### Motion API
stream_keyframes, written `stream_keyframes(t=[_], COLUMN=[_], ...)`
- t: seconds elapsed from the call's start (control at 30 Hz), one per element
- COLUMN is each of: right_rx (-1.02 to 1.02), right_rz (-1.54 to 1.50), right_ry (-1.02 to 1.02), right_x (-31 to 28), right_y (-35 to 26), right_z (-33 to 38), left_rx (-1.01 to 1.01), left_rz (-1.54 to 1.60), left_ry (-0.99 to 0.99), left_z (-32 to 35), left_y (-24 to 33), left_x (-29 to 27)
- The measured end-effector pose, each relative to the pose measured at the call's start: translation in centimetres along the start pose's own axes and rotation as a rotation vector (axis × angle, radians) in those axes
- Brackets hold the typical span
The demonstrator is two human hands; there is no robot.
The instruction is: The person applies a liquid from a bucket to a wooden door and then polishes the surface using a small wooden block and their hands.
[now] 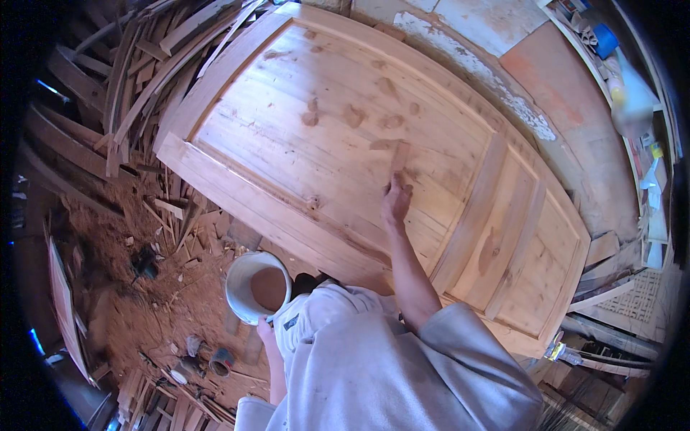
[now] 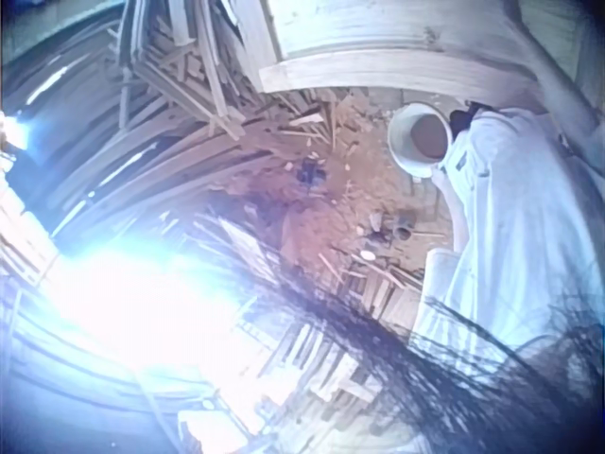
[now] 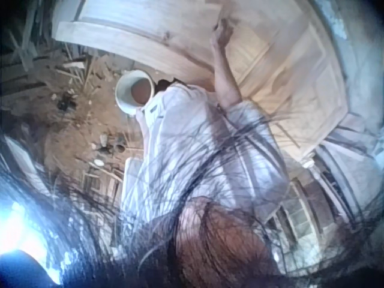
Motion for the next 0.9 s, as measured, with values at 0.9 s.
stream_keyframes(t=[0.9], right_rx=[-0.02], right_rz=[0.133], right_ry=[0.069], right_x=[1.0], right_y=[7.9], right_z=[-6.0], left_rx=[-0.065], left_rz=[0.24], left_ry=[0.053], left_z=[-0.4], left_y=[-2.3], left_x=[-1.7])
Point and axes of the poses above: each hand's wrist, its own z-axis away from the middle knuckle, its own x-axis out of the palm, y = z × x, the point moved 8 cm from there along -z, towards the middle knuckle, and after that the axes turned 6 degrees about -x, right-handed, at the moved point
